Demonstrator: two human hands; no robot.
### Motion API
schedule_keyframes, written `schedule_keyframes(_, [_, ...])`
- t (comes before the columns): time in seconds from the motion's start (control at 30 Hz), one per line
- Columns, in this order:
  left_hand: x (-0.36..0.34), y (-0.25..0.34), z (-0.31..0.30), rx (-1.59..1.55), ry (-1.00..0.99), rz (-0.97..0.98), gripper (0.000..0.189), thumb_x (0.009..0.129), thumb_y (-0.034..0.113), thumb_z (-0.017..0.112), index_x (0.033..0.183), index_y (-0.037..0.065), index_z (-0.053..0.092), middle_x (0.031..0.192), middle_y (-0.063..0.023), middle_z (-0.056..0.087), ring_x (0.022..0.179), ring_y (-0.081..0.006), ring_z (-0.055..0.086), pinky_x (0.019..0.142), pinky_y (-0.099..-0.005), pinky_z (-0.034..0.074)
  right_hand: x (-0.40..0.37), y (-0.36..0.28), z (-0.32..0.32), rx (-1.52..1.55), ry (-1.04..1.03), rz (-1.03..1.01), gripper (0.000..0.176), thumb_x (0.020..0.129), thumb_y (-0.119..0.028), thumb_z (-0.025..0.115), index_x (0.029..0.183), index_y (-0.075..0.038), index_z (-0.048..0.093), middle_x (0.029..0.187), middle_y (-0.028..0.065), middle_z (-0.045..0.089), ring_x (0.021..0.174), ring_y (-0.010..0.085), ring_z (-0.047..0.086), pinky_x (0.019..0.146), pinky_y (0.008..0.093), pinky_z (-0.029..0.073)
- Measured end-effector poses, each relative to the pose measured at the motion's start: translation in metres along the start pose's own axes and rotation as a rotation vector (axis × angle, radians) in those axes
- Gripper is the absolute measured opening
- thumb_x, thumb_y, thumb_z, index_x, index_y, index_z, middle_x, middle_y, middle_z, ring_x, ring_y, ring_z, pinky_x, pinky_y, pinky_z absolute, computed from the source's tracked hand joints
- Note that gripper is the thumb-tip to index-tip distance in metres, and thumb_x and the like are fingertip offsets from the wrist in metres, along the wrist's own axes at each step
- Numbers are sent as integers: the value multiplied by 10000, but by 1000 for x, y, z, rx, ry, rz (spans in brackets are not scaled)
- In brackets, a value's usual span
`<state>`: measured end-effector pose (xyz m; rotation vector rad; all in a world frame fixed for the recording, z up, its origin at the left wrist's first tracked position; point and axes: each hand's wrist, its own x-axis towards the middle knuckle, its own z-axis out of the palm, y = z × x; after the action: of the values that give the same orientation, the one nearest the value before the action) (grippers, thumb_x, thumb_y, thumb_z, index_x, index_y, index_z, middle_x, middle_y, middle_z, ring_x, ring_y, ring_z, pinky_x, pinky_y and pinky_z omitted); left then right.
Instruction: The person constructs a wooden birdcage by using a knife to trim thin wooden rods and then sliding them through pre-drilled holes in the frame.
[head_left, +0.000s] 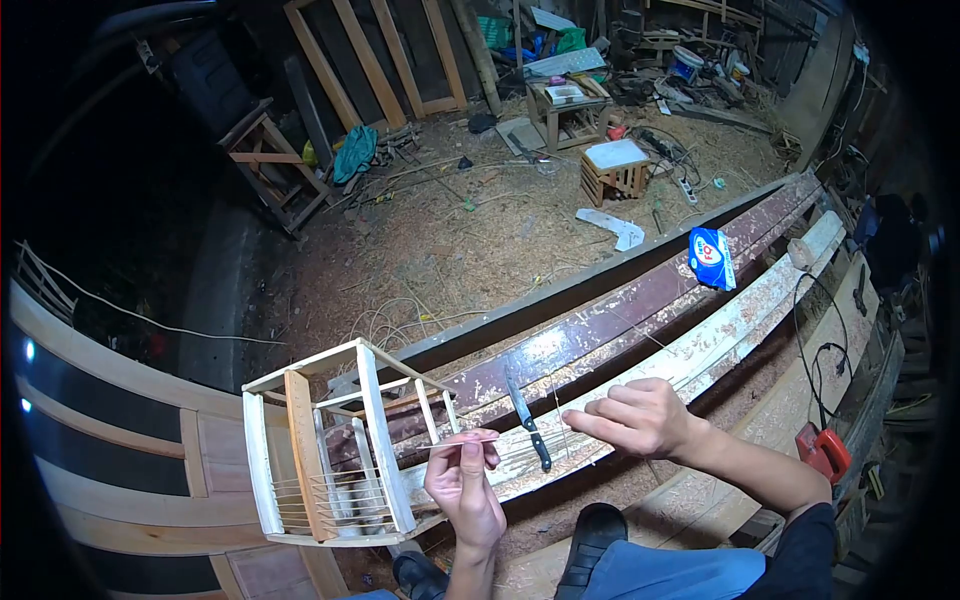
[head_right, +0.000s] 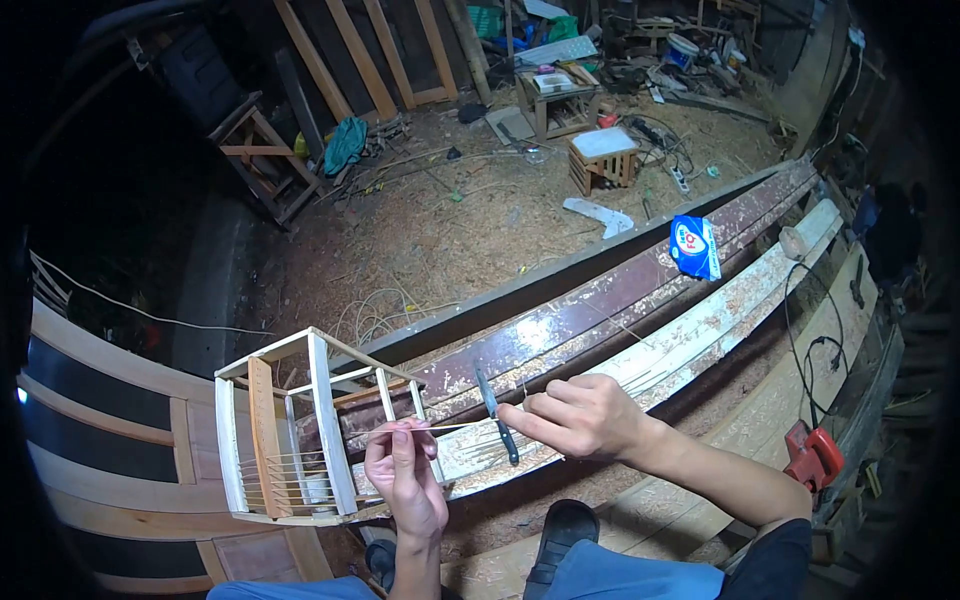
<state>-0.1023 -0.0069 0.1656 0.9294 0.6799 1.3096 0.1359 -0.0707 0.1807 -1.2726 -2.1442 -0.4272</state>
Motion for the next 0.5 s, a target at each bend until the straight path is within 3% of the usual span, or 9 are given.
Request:
schedule_keyframes(0.17, [-2, -7, -3, -30, -33, 4, 132, 1076, 138, 688, 1168, 45, 667, 1048, -131, 751, 836, -152, 630, 748, -303, 494, -6, 4, -2, 11, -15, 13, 362, 833, -160, 701, 1185, -123, 776, 817, -66, 654, 652, 80, 606, 522, 251, 499])
schedule_keyframes(0.27, [-6, -12, 2, 69, -96, -117, 141, 1070, 136, 695, 1170, 39, 671, 1090, -154, 764, 874, -161, 652, 778, -311, 514, -7, 1, 0, 49, -5, 53, 346, 831, -158, 704, 1168, -119, 775, 799, -59, 656, 630, 84, 613, 501, 257, 492])
schedule_keyframes(0.37, [-8, -15, 11, 32, -223, -212, 112, 1046, 22, 693, 1151, -16, 690, 1131, -196, 779, 926, -150, 686, 897, -319, 570, -6, -3, -3, 69, -39, 61, 342, 826, -149, 716, 1161, -114, 773, 788, -55, 658, 603, 79, 621, 482, 257, 476])
schedule_keyframes(0.5, [-9, -18, 12, 158, -140, -122, 133, 1055, 125, 718, 1139, 28, 684, 1102, -196, 775, 824, -147, 628, 778, -303, 507, -10, -4, 1, 51, -32, 73, 338, 828, -140, 717, 1160, -112, 771, 793, -52, 664, 618, 77, 633, 484, 259, 476])
